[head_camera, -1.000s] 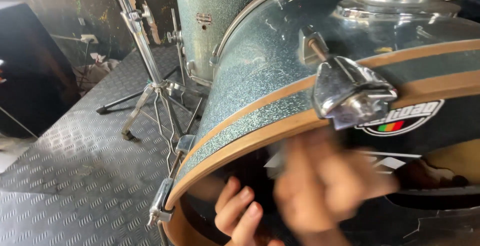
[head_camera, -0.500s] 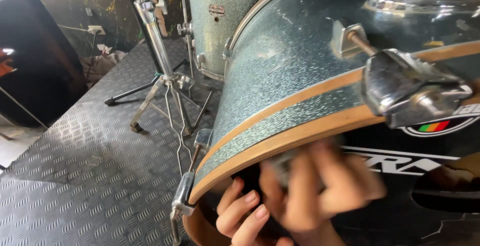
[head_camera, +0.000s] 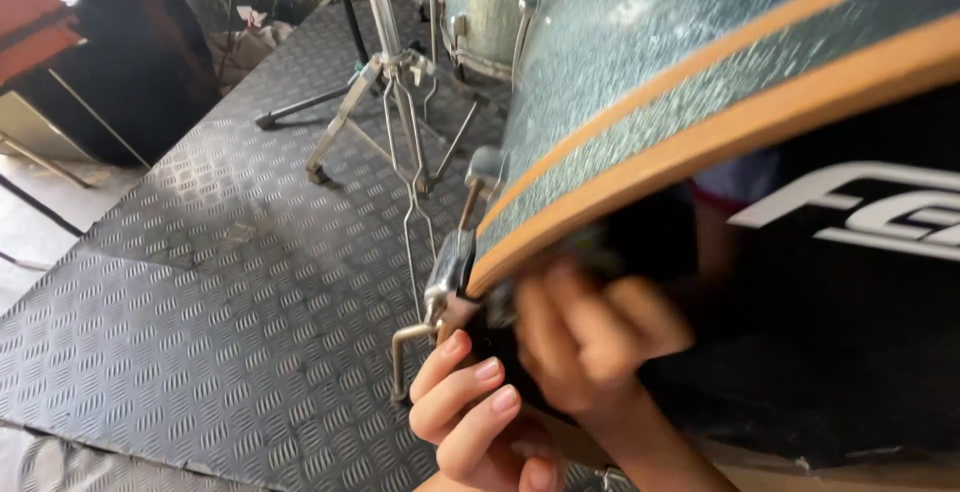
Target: Cleaning various musical instruments and equipment including speakers, cymbals, and drums with a cloth.
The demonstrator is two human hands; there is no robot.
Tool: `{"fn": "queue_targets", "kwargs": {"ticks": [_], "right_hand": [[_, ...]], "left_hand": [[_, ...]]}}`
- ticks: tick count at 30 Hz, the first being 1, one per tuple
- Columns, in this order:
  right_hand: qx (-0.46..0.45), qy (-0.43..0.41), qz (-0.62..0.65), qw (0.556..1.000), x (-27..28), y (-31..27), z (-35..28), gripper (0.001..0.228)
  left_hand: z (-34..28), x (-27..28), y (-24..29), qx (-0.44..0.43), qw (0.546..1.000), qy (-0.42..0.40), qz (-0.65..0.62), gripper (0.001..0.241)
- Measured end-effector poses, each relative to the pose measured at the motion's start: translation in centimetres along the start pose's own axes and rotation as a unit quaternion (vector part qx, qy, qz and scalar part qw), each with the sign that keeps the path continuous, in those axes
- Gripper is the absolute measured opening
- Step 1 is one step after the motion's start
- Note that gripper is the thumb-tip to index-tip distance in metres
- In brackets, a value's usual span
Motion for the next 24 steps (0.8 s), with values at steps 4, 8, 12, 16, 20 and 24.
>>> {"fn": "queue_targets", "kwargs": {"ticks": [4, 8, 12, 16, 20, 24], "right_hand": [[0.044, -0.103, 0.023, 0.993, -0.4, -1.3, -11.5, 0.029], [-0.045, -0.181, -0.117, 0.975, -1.2, 4.9, -16.3, 0.035], [-0.256, 0.064, -0.138, 0.955, 0.3, 3.2, -7.7, 0.035], [0.060, -0.085, -0.085, 0.991, 0.5, 0.1, -14.6, 0.030], [-0.049, -0.060, -0.170, 0.982, 4.5, 8.9, -17.6, 0.027], [-0.205, -0.025, -0.165, 0.964, 4.6, 15.1, -14.0, 0.035]], "left_hand": [[-1.2, 3.3, 0.3, 0.034, 0.993, -0.109, 0.009, 0.041], [-2.6, 5.2, -0.1, 0.008, 0.984, -0.179, -0.004, 0.042], [-3.9, 4.4, -0.1, 0.012, 0.983, -0.185, -0.017, 0.041], [-5.5, 2.4, 1.2, 0.032, 0.985, -0.170, -0.021, 0.042], [-7.4, -0.2, 1.9, 0.061, 0.969, -0.236, -0.039, 0.039], [-9.6, -4.0, 2.9, 0.075, 0.958, -0.269, -0.060, 0.039]]}}
Point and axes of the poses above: each hand's wrist, its own z-axis towards the middle knuckle, its own x-axis out of the back of the hand, y = z × x, the point moved 5 cm from there along z, towards the middle knuckle, and after that the axes turned 15 degrees about -z, right-handed, at the moved point
